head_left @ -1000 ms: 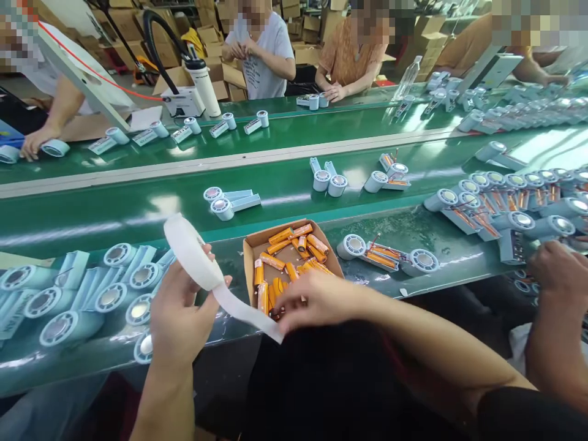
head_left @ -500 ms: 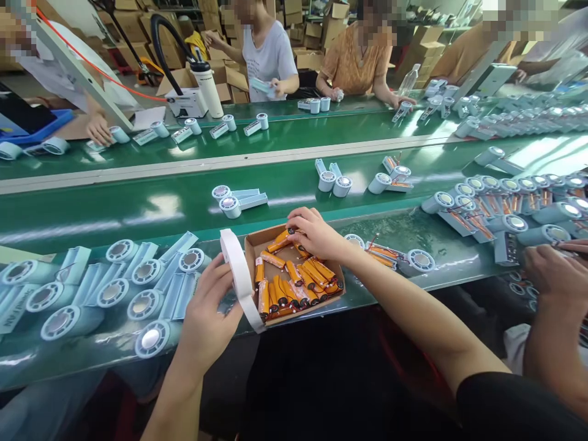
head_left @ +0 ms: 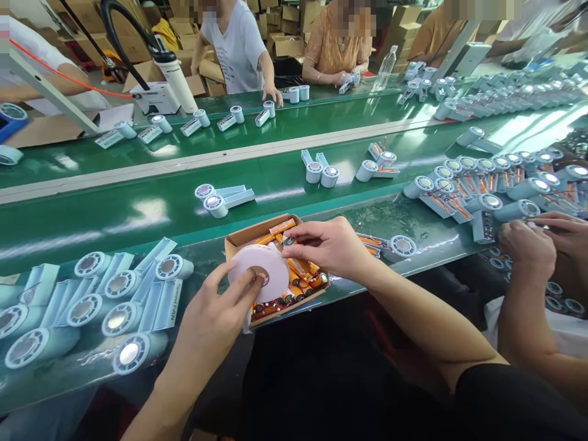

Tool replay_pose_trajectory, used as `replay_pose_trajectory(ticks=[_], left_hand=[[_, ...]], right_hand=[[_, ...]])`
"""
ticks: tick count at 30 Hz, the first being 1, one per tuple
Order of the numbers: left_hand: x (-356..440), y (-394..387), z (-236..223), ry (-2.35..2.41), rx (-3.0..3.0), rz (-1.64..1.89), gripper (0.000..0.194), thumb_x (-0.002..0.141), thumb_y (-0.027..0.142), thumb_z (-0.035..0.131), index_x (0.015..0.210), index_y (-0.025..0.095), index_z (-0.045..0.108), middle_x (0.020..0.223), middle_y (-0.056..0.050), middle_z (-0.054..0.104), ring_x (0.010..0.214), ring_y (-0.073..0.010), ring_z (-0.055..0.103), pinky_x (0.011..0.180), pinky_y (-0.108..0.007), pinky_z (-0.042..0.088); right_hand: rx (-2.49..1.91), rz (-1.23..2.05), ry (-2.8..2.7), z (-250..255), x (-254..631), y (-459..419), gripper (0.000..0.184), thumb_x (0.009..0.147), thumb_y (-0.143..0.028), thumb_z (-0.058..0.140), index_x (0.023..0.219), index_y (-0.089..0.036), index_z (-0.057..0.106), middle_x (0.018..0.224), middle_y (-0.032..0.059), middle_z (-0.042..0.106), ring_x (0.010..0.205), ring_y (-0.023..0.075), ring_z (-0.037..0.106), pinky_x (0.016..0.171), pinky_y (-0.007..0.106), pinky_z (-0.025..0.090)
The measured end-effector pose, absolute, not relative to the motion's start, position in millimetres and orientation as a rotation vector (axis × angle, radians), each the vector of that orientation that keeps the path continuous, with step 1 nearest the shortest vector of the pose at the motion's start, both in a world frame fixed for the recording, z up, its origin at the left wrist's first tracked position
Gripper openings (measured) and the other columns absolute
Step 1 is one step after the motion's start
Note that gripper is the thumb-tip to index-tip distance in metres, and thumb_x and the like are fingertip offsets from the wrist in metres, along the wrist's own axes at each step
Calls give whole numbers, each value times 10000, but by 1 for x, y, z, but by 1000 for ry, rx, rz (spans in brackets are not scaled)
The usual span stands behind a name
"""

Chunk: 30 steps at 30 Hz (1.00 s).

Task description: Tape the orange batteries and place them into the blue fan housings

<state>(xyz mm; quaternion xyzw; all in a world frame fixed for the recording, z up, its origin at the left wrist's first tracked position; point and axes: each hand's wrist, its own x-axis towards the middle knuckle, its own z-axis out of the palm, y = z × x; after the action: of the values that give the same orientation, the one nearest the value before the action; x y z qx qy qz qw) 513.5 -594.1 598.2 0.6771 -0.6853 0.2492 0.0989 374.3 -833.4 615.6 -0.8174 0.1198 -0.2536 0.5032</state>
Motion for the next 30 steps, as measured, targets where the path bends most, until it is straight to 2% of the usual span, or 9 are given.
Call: replay_pose_trajectory(ticks=[6, 10, 12, 16, 19, 22, 25, 27, 30], left_hand=[[510, -606, 612, -2122, 1975, 675, 451, 1001, 47, 515, 1307, 288, 743, 1186, -6, 808, 1216, -255, 651, 1023, -384, 555], [501, -612, 614, -2099, 2057, 783, 356, 998, 62, 552, 1218, 229, 776, 1090, -26, 815, 1010, -273, 620, 905, -405, 548], [493, -614, 612, -2051, 2097, 850, 325, 994, 62, 577, 1195, 214, 782, 1086, -31, 819, 980, -273, 591, 941, -421, 529], [479, -618, 605, -1945, 2110, 877, 304, 976, 110, 662, 1244, 216, 760, 1150, -33, 822, 1076, -296, 584, 1117, -505, 430], [471, -624, 603, -1900, 2071, 825, 318, 957, 166, 713, 1270, 207, 749, 1125, -53, 823, 1249, -354, 592, 1193, -584, 363], [461, -630, 601, -1940, 1992, 732, 241, 973, 201, 705, 1201, 163, 775, 1010, -95, 815, 1231, -360, 650, 1201, -615, 387], [453, -632, 597, -2074, 1851, 569, 199, 989, 171, 676, 1146, 191, 797, 991, -70, 817, 1136, -278, 704, 1251, -554, 389], [457, -631, 594, -2145, 1773, 437, 249, 972, 124, 665, 1151, 232, 802, 1015, -35, 827, 1146, -241, 709, 1287, -511, 372], [490, -631, 595, -2099, 1916, 289, 297, 910, 193, 750, 1200, 230, 802, 1086, -64, 837, 1232, -301, 687, 1248, -555, 430]], right_hand=[[-2195, -383, 279, 621, 369, -840, 295, 907, -415, 851, 1127, -219, 868, 842, 20, 826, 743, 174, 733, 743, 270, 545], [-2066, -124, 209, 608, 360, -848, 678, 892, -277, 824, 1541, -221, 635, 817, -21, 781, 735, 167, 714, 727, 268, 542], [-1805, -147, 221, 595, 359, -846, 760, 891, -290, 812, 1595, -199, 539, 853, -13, 791, 775, 178, 743, 748, 288, 587], [-1195, -483, 318, 574, 366, -820, 782, 824, -486, 895, 1455, -247, 499, 1078, 59, 836, 997, 242, 819, 933, 404, 665], [-967, -769, 435, 565, 373, -789, 811, 786, -562, 920, 1384, -300, 439, 1176, 86, 827, 1045, 273, 829, 969, 459, 676], [-982, -850, 486, 563, 376, -780, 793, 797, -561, 909, 1374, -309, 427, 1147, 79, 821, 1050, 278, 827, 967, 469, 681], [-1171, -911, 472, 571, 374, -821, 770, 793, -560, 902, 1371, -308, 460, 1077, 63, 803, 1003, 259, 822, 920, 437, 689], [-1271, -1131, 512, 582, 369, -869, 712, 854, -605, 830, 1396, -329, 460, 1145, 69, 772, 1048, 242, 805, 908, 422, 686], [-1323, -1409, 546, 598, 350, -925, 630, 929, -654, 727, 1421, -358, 466, 1266, 74, 718, 1203, 247, 760, 933, 424, 672]])
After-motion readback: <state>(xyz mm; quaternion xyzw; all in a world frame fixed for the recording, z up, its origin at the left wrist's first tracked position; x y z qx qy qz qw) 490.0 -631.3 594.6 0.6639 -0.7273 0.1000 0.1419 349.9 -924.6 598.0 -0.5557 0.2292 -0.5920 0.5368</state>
